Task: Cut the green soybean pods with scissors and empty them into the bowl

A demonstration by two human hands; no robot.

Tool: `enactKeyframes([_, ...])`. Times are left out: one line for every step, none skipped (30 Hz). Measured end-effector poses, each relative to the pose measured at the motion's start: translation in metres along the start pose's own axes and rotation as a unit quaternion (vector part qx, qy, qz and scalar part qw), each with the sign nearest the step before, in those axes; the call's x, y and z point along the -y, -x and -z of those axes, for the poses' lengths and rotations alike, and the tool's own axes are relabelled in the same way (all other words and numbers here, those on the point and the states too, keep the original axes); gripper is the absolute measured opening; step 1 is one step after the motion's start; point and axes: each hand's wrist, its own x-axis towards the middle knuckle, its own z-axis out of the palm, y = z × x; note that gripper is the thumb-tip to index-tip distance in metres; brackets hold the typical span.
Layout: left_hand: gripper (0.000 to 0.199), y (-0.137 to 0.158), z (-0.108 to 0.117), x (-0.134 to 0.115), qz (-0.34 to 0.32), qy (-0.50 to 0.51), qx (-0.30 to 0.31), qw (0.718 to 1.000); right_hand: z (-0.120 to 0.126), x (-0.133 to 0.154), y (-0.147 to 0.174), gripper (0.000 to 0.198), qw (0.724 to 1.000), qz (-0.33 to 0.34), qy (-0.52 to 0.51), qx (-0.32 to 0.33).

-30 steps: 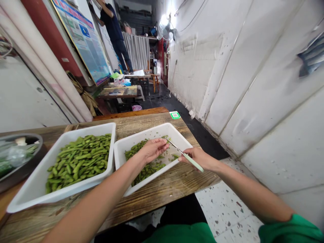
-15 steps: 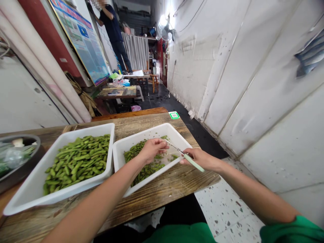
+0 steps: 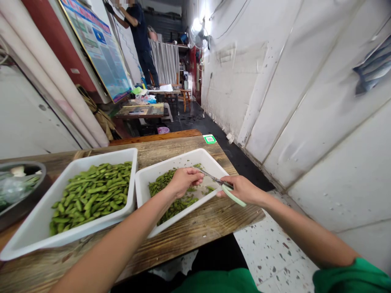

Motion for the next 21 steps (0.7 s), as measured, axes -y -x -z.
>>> enactKeyframes([0.028, 0.000, 0.001, 0.000, 0.003, 0.002, 0.001, 1.000, 0.001, 0.000, 0.000, 0.043, 1.000, 0.001, 0.003, 0.001])
enactKeyframes([0.028, 0.001, 0.001, 0.000, 0.004, 0.003, 0.002, 1.000, 0.002, 0.000, 0.001, 0.043, 1.000, 0.003, 0.004, 0.003])
enactKeyframes([0.027, 0.001, 0.001, 0.000, 0.005, 0.002, 0.004, 1.000, 0.003, 0.000, 0.001, 0.042, 1.000, 0.008, 0.004, 0.006])
enactKeyframes([0.027, 0.002, 0.001, 0.000, 0.006, 0.000, 0.008, 1.000, 0.004, -0.001, 0.001, 0.041, 1.000, 0.015, 0.002, 0.010])
enactKeyframes([0.026, 0.002, 0.001, 0.000, 0.006, -0.004, 0.013, 1.000, 0.005, -0.001, 0.001, 0.040, 1.000, 0.024, -0.001, 0.016])
enactKeyframes([0.026, 0.002, 0.000, 0.000, 0.006, -0.008, 0.019, 1.000, 0.005, -0.001, 0.001, 0.039, 0.999, 0.030, -0.005, 0.023])
enactKeyframes([0.025, 0.002, 0.000, 0.001, 0.006, -0.012, 0.026, 1.000, 0.005, -0.001, 0.001, 0.038, 0.999, 0.032, -0.008, 0.030])
enactKeyframes([0.025, 0.002, -0.001, 0.001, 0.007, -0.017, 0.031, 0.999, 0.004, -0.002, 0.001, 0.037, 0.999, 0.030, -0.012, 0.036])
enactKeyframes([0.025, 0.002, -0.001, 0.002, 0.009, -0.022, 0.033, 0.999, 0.003, -0.002, 0.001, 0.036, 0.999, 0.027, -0.016, 0.039])
enactKeyframes([0.025, 0.001, 0.001, 0.001, 0.009, -0.029, 0.032, 0.999, 0.002, -0.003, 0.001, 0.036, 0.999, 0.021, -0.019, 0.038])
enactKeyframes([0.026, 0.001, 0.004, 0.000, 0.006, -0.044, 0.026, 0.999, 0.000, -0.005, 0.000, 0.036, 0.999, 0.015, -0.022, 0.033])
enactKeyframes([0.026, 0.001, 0.010, -0.002, -0.005, -0.070, 0.011, 0.997, -0.002, -0.007, 0.000, 0.036, 0.999, 0.010, -0.025, 0.026])
enactKeyframes([0.027, 0.002, 0.019, -0.005, -0.026, -0.114, -0.013, 0.993, -0.003, -0.009, 0.000, 0.036, 0.999, 0.006, -0.028, 0.018])
enactKeyframes([0.028, 0.004, 0.032, -0.010, -0.054, -0.174, -0.049, 0.982, -0.005, -0.012, 0.000, 0.036, 0.999, 0.002, -0.032, 0.013])
enactKeyframes([0.029, 0.009, 0.047, -0.015, -0.086, -0.250, -0.095, 0.960, -0.006, -0.016, -0.001, 0.036, 0.999, -0.002, -0.036, 0.011])
enactKeyframes([0.030, 0.015, 0.064, -0.022, -0.115, -0.342, -0.141, 0.922, -0.007, -0.019, -0.001, 0.036, 0.999, -0.004, -0.043, 0.011])
enactKeyframes([0.031, 0.023, 0.081, -0.029, -0.132, -0.430, -0.199, 0.870, -0.007, -0.021, -0.001, 0.036, 0.999, -0.004, -0.051, 0.014])
enactKeyframes([0.032, 0.032, 0.099, -0.036, -0.128, -0.516, -0.241, 0.812, -0.008, -0.024, -0.001, 0.036, 0.998, -0.005, -0.061, 0.018])
enactKeyframes([0.033, 0.041, 0.115, -0.042, -0.108, -0.592, -0.284, 0.747, -0.009, -0.025, -0.002, 0.037, 0.997, -0.009, -0.072, 0.021])
enactKeyframes([0.032, 0.050, 0.127, -0.047, -0.079, -0.651, -0.321, 0.683, -0.009, -0.026, -0.003, 0.037, 0.996, -0.012, -0.081, 0.025])
enactKeyframes([0.030, 0.057, 0.136, -0.051, -0.051, -0.694, -0.344, 0.630, -0.010, -0.026, -0.004, 0.037, 0.996, -0.015, -0.087, 0.028])
